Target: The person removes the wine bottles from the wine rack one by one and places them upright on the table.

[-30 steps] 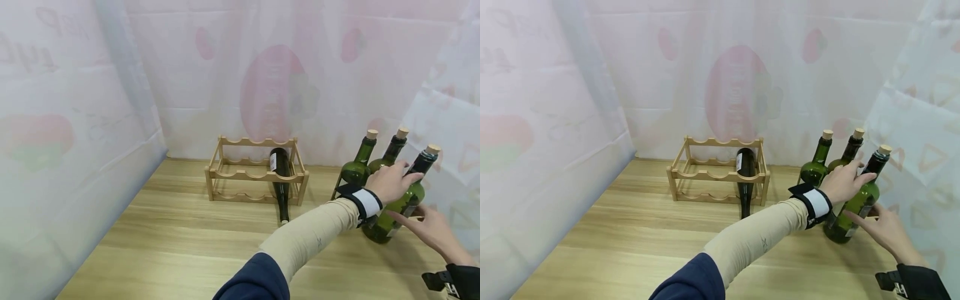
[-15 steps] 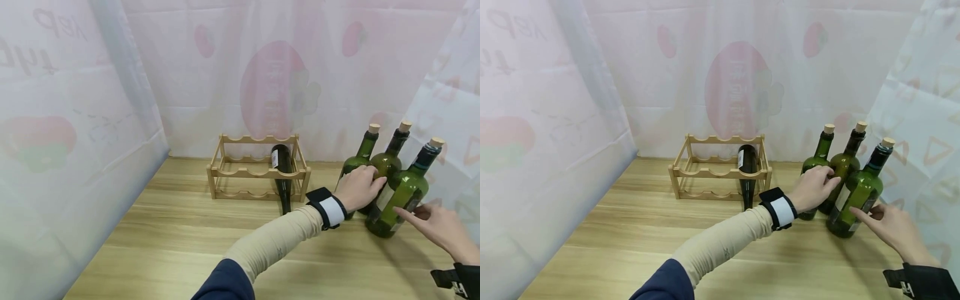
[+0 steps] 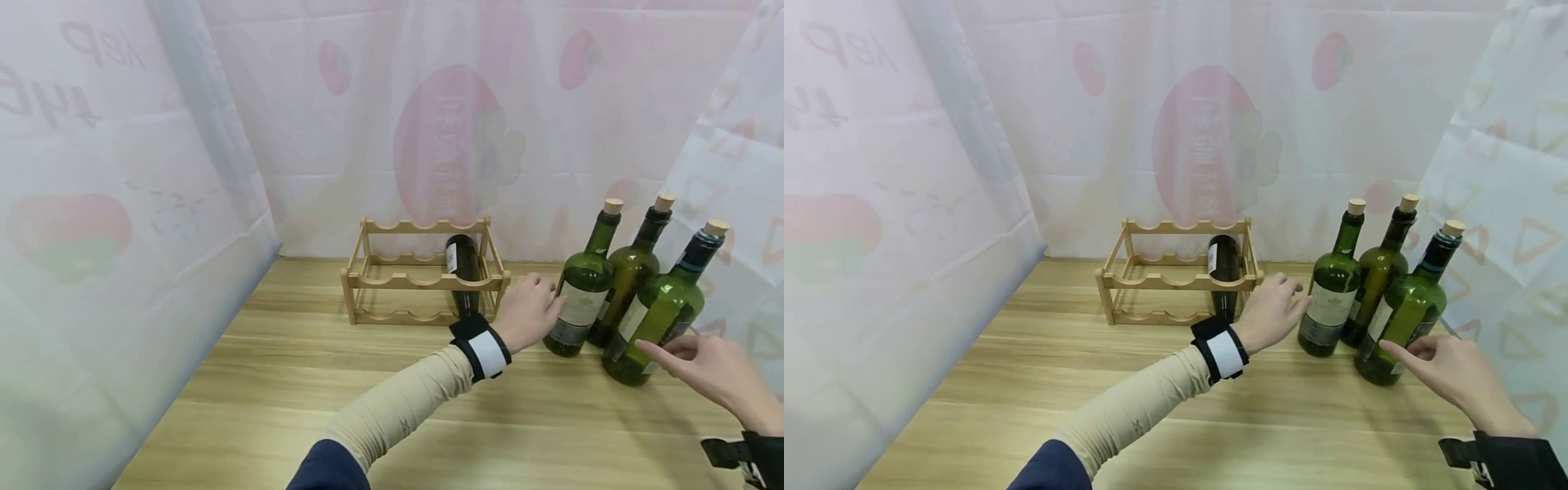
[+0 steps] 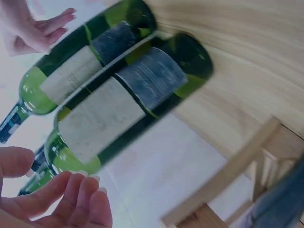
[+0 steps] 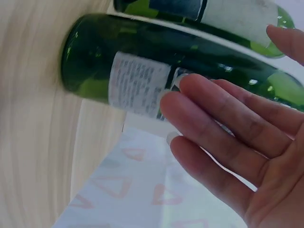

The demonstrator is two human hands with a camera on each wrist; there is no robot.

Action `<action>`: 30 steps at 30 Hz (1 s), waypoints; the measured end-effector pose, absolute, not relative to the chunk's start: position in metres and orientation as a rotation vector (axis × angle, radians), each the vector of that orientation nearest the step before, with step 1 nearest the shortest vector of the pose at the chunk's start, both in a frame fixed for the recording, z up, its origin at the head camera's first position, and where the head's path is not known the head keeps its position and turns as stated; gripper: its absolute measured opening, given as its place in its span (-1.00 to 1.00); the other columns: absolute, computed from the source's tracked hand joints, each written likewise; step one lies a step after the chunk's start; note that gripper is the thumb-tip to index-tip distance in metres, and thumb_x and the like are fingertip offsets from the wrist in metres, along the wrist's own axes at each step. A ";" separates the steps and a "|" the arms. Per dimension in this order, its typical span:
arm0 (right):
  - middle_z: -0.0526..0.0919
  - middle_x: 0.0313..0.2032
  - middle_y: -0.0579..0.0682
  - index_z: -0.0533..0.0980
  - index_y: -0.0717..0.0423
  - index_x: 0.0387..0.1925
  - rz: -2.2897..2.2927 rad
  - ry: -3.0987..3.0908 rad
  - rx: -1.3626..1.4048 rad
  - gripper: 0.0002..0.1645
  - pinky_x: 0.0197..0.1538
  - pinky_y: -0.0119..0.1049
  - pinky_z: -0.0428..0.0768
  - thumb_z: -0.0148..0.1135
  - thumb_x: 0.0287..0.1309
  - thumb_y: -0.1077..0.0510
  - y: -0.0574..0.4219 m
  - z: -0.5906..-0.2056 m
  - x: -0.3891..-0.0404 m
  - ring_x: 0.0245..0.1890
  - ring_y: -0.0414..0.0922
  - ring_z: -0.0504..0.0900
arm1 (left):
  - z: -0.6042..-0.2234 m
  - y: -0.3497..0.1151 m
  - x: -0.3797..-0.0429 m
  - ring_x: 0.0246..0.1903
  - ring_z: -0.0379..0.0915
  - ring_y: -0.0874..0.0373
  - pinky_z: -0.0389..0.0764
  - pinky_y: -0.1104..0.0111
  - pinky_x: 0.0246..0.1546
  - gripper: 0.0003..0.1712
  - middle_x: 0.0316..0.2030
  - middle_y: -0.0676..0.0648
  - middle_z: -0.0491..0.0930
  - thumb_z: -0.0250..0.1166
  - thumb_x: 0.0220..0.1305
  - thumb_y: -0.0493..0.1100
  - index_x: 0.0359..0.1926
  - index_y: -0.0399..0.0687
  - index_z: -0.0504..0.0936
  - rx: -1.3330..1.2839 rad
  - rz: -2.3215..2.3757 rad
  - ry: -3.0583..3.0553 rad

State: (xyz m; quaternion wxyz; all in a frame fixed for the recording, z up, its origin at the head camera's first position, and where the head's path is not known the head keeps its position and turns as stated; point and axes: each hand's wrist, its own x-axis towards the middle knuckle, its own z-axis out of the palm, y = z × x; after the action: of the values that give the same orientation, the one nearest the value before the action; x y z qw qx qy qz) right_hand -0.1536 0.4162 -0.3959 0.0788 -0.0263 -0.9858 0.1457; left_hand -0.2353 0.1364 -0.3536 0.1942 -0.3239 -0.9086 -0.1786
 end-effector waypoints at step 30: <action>0.62 0.01 0.36 0.48 0.22 0.18 0.672 -2.902 0.317 -0.30 -0.09 0.19 0.53 0.25 0.19 -0.19 0.336 -0.384 -0.165 -0.02 0.33 0.58 | -0.383 0.055 -0.241 -0.09 0.43 0.08 0.45 0.31 -0.15 -0.67 -0.11 0.01 0.56 0.11 0.41 0.09 -0.08 0.01 0.63 -0.704 -0.429 -2.618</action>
State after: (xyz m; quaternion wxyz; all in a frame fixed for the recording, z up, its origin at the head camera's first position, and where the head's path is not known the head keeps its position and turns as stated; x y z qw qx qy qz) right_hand -0.1647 0.3358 -0.3840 0.0730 0.1056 -0.9661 0.2239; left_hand -0.2408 0.0553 -0.3828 0.1970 -0.2516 -0.9351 -0.1532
